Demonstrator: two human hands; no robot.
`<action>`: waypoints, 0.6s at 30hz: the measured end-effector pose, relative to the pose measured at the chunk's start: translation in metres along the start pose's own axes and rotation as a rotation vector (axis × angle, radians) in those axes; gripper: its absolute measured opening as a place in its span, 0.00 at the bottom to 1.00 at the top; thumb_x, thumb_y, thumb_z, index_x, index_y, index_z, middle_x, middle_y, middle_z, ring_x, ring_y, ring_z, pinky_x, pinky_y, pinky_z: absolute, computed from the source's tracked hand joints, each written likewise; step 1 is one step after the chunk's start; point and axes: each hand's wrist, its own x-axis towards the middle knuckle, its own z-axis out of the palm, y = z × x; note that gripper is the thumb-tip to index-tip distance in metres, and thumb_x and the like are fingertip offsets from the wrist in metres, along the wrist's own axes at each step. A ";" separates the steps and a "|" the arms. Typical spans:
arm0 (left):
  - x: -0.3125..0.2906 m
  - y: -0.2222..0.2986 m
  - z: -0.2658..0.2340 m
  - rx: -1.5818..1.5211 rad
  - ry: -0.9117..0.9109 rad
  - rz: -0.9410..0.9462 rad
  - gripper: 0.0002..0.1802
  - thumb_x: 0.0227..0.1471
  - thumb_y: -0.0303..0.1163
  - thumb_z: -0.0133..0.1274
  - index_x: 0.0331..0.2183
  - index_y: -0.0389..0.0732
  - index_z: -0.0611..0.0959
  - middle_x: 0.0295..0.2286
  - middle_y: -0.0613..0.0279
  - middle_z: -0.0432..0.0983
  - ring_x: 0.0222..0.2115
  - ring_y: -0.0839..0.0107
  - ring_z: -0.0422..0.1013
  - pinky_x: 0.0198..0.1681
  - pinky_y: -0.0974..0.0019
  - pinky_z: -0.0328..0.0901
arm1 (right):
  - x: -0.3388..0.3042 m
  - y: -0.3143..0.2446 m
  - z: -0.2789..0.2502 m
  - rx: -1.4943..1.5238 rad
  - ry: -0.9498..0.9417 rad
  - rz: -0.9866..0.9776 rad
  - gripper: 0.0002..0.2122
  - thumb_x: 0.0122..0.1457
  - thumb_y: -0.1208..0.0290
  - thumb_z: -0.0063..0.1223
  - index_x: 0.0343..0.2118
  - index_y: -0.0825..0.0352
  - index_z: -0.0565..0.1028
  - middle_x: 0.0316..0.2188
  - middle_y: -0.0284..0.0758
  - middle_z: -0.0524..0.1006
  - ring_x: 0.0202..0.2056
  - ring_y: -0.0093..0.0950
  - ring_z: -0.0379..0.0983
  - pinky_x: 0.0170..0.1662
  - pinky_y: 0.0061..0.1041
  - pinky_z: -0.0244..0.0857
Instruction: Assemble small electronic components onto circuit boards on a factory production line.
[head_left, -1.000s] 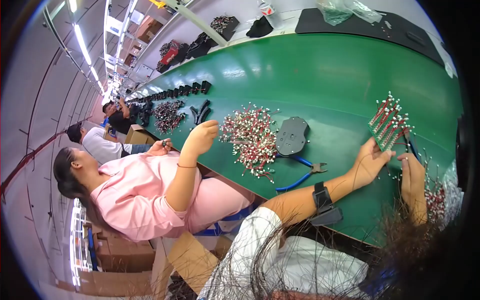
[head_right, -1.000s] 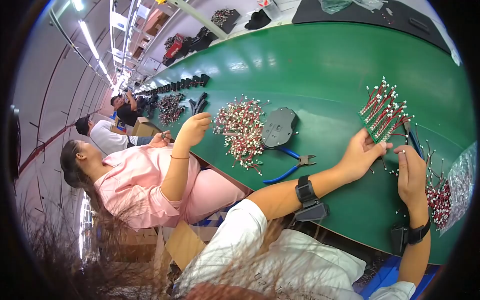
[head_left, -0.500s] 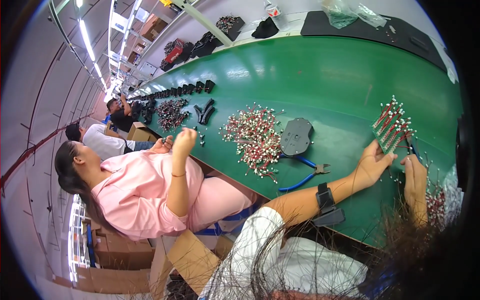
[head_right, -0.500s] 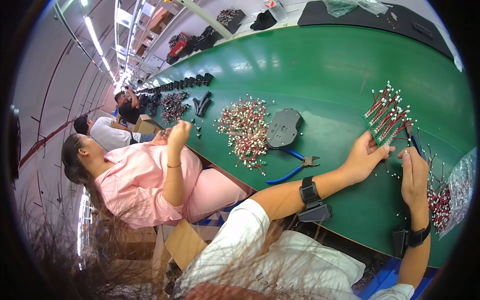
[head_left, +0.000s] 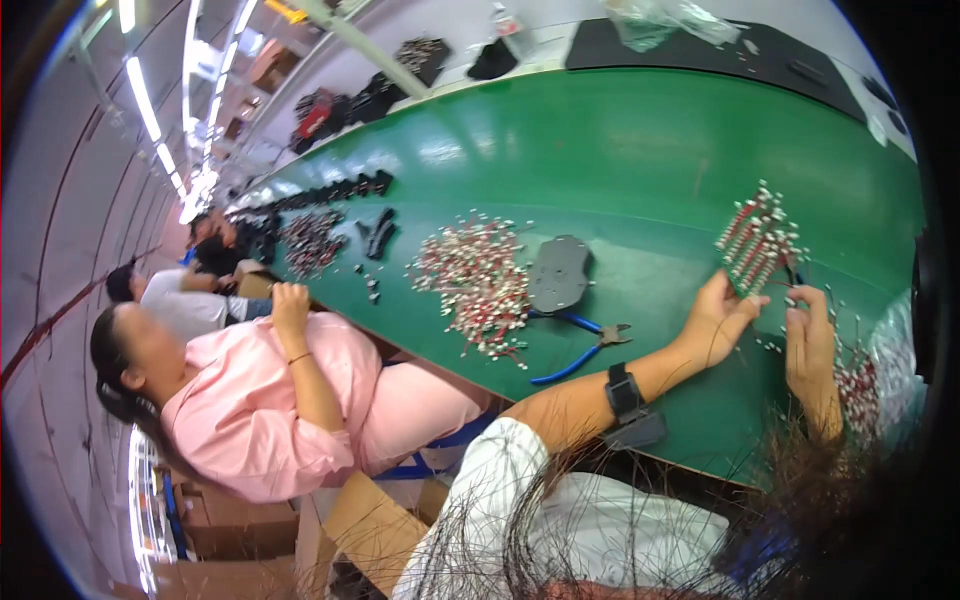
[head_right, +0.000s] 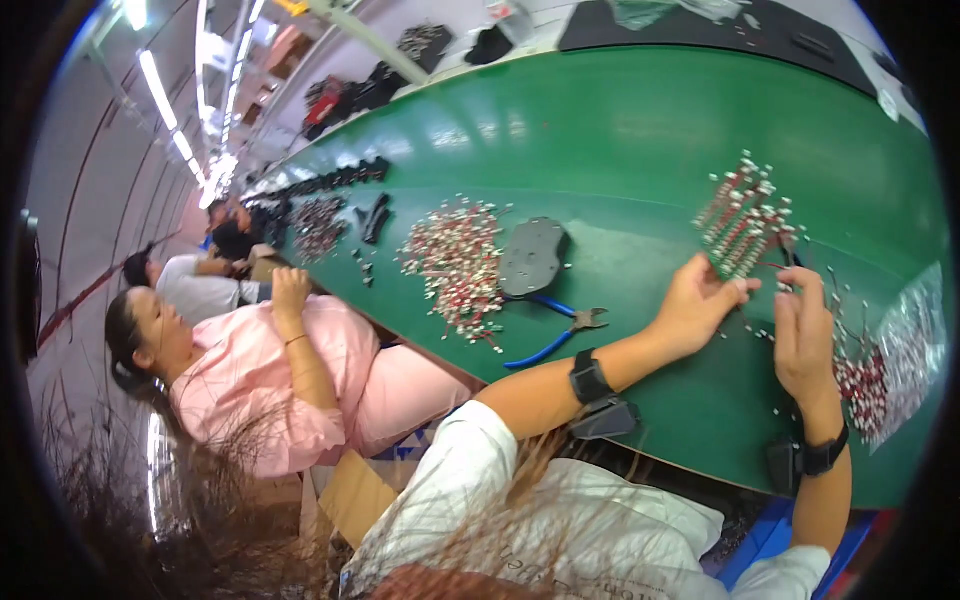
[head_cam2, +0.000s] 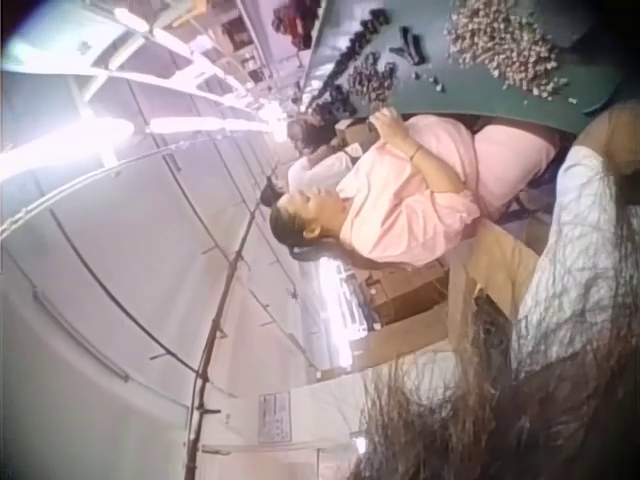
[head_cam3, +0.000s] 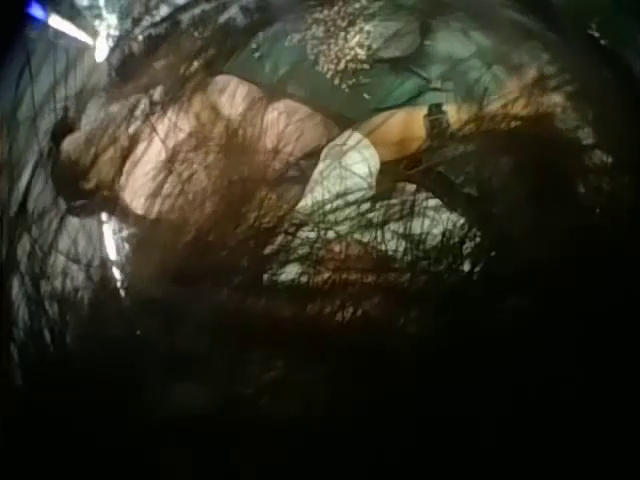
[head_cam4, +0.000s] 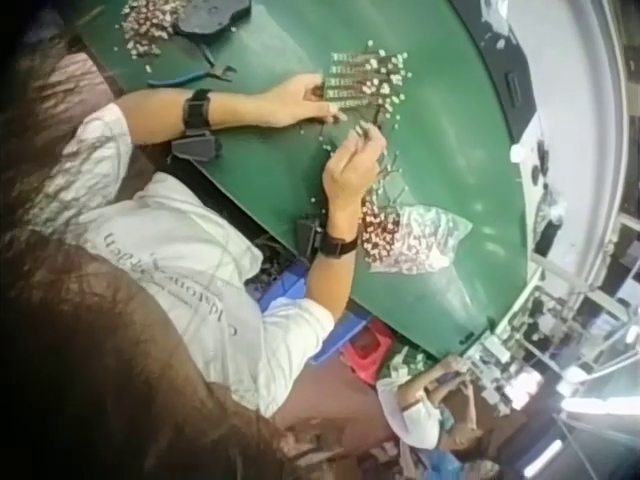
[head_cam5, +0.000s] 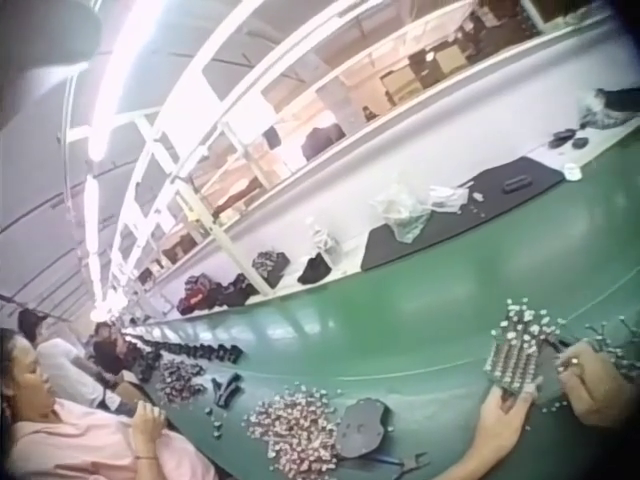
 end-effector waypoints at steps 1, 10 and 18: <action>-0.001 -0.002 0.005 0.043 0.009 -0.006 0.17 0.57 0.25 0.52 0.47 0.34 0.69 0.40 0.60 0.74 0.38 0.76 0.73 0.38 0.73 0.68 | -0.001 -0.011 -0.005 -0.056 0.022 -0.067 0.07 0.63 0.76 0.41 0.41 0.69 0.69 0.22 0.40 0.69 0.22 0.29 0.65 0.28 0.27 0.59; -0.008 0.026 -0.005 0.105 0.066 -0.040 0.15 0.57 0.21 0.51 0.46 0.32 0.70 0.43 0.52 0.74 0.44 0.66 0.73 0.50 0.64 0.70 | 0.012 -0.014 0.026 0.067 0.005 -0.124 0.04 0.57 0.77 0.52 0.34 0.69 0.73 0.20 0.38 0.75 0.19 0.27 0.73 0.24 0.25 0.64; -0.008 0.016 0.000 0.115 -0.030 -0.024 0.18 0.57 0.22 0.52 0.49 0.32 0.69 0.46 0.54 0.73 0.47 0.69 0.71 0.52 0.63 0.68 | 0.010 -0.009 0.015 -0.063 0.032 -0.103 0.03 0.56 0.76 0.52 0.32 0.69 0.74 0.19 0.39 0.75 0.19 0.31 0.74 0.23 0.27 0.64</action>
